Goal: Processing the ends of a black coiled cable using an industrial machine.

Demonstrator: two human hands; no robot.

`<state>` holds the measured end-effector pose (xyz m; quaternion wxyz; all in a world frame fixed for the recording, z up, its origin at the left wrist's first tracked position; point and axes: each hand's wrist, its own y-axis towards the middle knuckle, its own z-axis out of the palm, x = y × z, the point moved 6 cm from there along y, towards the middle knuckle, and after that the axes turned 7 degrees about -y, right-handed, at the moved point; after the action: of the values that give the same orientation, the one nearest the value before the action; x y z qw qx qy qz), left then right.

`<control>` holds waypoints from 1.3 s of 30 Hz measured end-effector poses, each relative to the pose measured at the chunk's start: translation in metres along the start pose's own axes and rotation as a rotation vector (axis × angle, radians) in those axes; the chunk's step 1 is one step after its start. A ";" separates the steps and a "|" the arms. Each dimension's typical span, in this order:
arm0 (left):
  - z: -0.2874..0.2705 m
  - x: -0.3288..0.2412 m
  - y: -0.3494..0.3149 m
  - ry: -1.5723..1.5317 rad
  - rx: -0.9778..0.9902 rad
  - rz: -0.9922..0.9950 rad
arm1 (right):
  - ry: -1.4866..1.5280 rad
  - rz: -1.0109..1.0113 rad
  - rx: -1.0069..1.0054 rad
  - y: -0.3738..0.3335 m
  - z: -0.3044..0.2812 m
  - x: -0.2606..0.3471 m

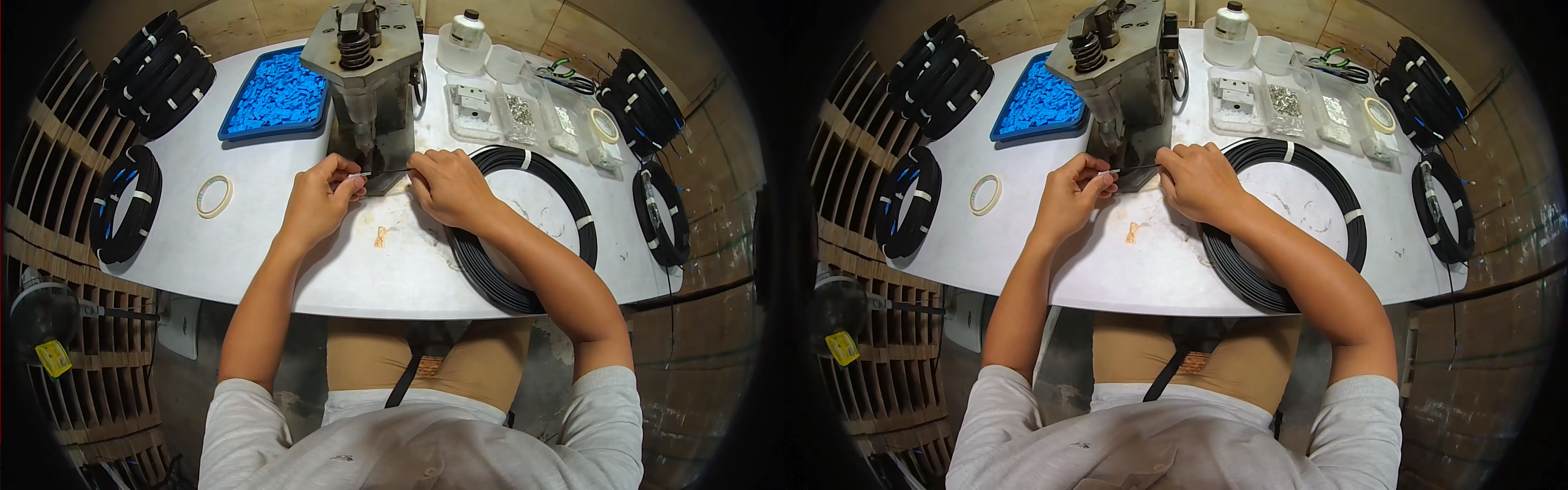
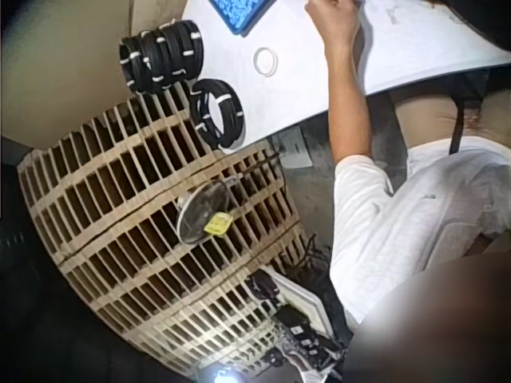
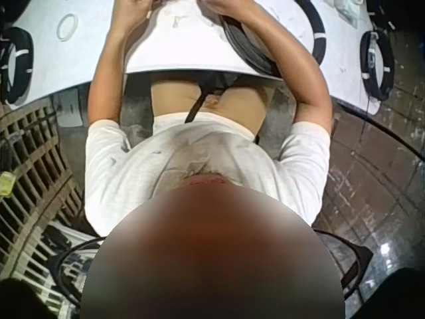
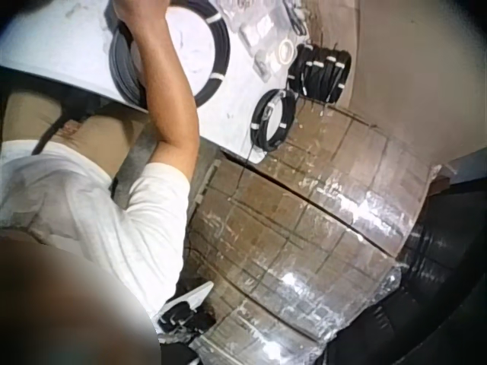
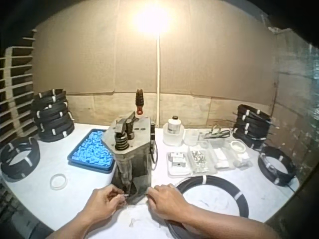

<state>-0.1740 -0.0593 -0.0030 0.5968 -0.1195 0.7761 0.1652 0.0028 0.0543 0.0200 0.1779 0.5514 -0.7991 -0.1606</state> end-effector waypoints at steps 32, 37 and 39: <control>-0.022 0.010 0.045 0.201 0.148 0.162 | 0.143 -0.133 -0.098 0.022 0.009 -0.012; -0.025 0.008 0.045 0.227 0.175 0.150 | 0.164 -0.139 -0.101 0.023 0.009 -0.011; -0.025 0.009 0.045 0.214 0.181 0.150 | 0.165 -0.137 -0.099 0.023 0.010 -0.011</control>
<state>-0.2162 -0.0277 -0.0002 0.5050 -0.0238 0.8537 0.1250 -0.0169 0.0735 0.0204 0.2586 0.6068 -0.7332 -0.1656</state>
